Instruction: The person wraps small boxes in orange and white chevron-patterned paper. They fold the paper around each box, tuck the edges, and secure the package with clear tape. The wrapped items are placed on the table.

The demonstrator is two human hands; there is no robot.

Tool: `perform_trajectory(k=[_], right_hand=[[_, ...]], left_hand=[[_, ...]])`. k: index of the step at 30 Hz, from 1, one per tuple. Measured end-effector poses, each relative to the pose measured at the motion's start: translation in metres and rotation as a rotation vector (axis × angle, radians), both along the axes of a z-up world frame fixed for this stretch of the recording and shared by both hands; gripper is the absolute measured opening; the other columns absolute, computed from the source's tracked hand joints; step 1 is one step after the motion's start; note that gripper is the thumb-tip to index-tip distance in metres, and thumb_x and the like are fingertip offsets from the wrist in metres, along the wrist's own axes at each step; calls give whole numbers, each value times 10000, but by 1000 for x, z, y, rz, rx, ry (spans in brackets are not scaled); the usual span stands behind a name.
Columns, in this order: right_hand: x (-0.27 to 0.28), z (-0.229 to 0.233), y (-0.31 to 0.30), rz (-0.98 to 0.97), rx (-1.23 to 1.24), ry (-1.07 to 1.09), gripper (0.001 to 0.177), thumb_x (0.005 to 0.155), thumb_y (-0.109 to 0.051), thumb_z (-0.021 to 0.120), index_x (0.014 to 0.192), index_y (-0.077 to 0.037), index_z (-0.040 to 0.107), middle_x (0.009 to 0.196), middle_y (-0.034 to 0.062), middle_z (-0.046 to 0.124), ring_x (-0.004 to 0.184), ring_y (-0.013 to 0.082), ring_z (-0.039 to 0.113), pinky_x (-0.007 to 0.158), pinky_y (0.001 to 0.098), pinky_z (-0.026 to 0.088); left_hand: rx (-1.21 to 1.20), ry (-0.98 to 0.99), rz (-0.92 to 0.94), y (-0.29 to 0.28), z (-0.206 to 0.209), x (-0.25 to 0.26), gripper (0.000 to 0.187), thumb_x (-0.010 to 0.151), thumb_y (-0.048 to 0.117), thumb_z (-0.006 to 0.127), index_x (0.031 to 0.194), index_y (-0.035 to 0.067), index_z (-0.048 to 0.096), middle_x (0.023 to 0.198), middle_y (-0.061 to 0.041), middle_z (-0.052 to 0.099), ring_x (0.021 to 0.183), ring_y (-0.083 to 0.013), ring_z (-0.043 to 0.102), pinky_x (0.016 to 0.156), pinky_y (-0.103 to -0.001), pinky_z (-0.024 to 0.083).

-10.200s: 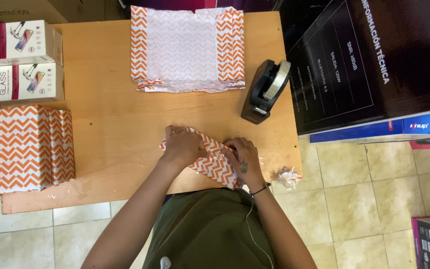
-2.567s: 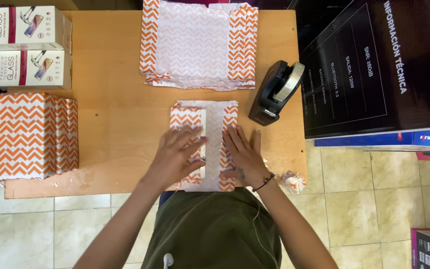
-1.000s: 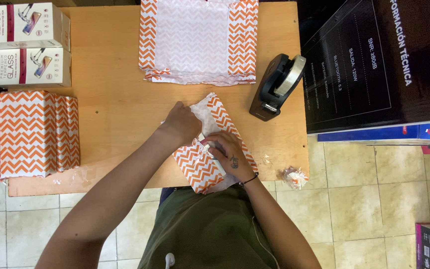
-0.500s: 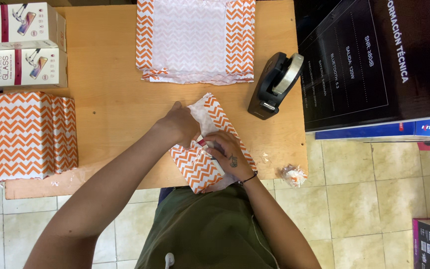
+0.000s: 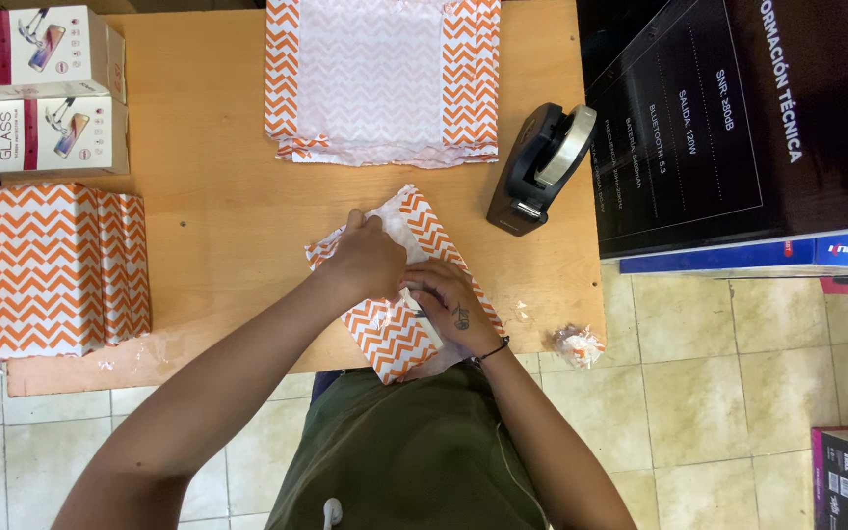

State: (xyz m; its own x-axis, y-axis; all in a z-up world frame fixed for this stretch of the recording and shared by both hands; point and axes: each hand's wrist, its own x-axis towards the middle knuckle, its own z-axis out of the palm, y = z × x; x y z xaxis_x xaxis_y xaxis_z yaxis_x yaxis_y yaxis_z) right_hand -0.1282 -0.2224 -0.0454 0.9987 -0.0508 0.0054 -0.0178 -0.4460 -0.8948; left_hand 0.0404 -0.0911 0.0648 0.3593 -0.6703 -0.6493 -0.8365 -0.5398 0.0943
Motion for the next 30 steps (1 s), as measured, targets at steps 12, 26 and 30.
perform_trajectory(k=[12, 26, 30], right_hand=[[0, -16, -3, 6, -1, -50, 346, 1097, -280, 813, 1434, -224, 867, 1426, 34, 849, 1401, 390, 713, 1200, 511, 517], [-1, 33, 5, -64, 247, 100, 336, 1158, -327, 739, 1419, -133, 826, 1470, 212, 785, 1461, 498, 677, 1246, 578, 500], [-3, 0, 2, -45, 288, 82, 197, 1000, -267, 966, 1098, -108, 904, 1516, 226, 761, 1463, 520, 662, 1244, 597, 471]], left_hand=[[133, 67, 75, -1, -16, -13, 364, 1017, 426, 901, 1302, 202, 927, 1405, -187, 756, 1429, -401, 414, 1153, -531, 285], [-92, 185, -42, 22, 13, 6, 163, 932, 460, 955, 988, 306, 952, 1173, -75, 876, 1405, -354, 582, 1138, -580, 262], [-187, 86, -101, 25, -2, 2, 183, 946, 492, 916, 1048, 342, 936, 1313, -10, 813, 1513, -315, 533, 1170, -597, 253]])
